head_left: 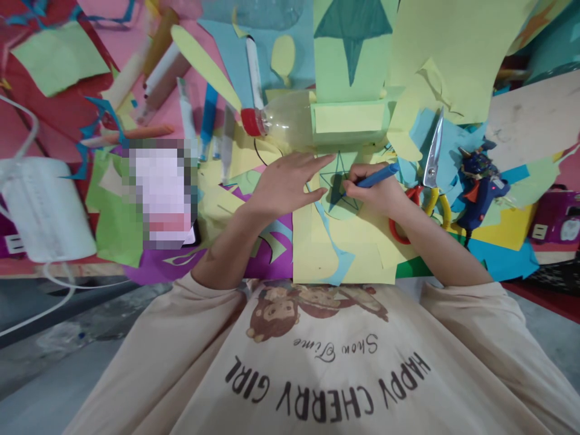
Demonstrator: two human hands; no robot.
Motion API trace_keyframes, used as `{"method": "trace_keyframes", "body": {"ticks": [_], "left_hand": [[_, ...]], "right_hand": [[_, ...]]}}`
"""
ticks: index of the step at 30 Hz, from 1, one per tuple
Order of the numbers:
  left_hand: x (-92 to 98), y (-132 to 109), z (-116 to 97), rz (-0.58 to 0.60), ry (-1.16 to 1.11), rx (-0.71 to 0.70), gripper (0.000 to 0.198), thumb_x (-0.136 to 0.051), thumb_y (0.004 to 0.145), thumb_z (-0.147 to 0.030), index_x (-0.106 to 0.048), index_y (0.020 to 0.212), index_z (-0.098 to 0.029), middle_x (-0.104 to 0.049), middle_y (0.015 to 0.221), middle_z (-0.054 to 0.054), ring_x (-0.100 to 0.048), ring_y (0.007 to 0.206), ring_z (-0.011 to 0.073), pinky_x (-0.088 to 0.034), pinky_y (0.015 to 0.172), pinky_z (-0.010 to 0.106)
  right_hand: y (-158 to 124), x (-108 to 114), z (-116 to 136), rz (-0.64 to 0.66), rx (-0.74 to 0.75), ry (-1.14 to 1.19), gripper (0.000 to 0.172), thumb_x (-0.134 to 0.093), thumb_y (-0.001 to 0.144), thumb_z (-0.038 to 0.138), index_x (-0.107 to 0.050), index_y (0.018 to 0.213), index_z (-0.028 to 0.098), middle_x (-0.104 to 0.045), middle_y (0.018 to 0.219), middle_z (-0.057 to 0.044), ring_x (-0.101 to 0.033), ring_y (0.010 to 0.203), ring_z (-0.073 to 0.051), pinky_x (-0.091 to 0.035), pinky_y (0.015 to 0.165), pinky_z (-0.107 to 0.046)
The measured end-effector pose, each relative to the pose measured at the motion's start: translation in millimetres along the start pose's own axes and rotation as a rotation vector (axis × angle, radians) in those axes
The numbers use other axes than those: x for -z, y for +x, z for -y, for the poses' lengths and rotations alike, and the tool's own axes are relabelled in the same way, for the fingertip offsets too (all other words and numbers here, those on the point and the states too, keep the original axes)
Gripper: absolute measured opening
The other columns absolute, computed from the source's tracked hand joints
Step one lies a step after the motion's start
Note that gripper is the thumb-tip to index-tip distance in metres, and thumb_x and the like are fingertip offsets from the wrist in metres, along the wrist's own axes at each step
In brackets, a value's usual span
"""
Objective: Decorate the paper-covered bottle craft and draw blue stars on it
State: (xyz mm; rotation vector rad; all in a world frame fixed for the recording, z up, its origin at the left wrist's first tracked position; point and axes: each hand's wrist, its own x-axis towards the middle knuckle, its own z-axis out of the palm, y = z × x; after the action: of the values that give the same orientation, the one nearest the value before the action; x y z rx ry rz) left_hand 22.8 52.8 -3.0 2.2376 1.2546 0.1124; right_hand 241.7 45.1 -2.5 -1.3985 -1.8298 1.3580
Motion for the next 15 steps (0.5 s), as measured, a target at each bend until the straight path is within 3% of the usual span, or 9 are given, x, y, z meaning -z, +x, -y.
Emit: {"method": "trace_keyframes", "body": {"ticks": [8, 15], "left_hand": [[0.7, -0.7, -1.3, 0.009, -0.002, 0.006, 0.062, -0.056, 0.094, -0.038, -0.051, 0.153, -0.022, -0.07, 0.125, 0.01, -0.063, 0.121, 0.0304, -0.047, 0.104, 0.041], [1.0, -1.0, -0.7, 0.008, -0.006, 0.003, 0.062, -0.054, 0.094, -0.04, -0.051, 0.153, -0.023, -0.07, 0.123, 0.009, -0.063, 0.118, 0.03, -0.047, 0.103, 0.039]], "right_hand": [[2.2, 0.4, 0.8, -0.045, 0.019, -0.002, 0.032, -0.061, 0.082, 0.025, -0.038, 0.06, 0.023, -0.041, 0.054, 0.005, -0.034, 0.056, -0.01, -0.028, 0.056, -0.029], [0.8, 0.1, -0.6, -0.034, 0.023, -0.002, 0.036, -0.063, 0.083, 0.024, -0.036, 0.059, 0.023, -0.036, 0.053, 0.007, -0.03, 0.057, -0.01, -0.028, 0.057, -0.029]]}}
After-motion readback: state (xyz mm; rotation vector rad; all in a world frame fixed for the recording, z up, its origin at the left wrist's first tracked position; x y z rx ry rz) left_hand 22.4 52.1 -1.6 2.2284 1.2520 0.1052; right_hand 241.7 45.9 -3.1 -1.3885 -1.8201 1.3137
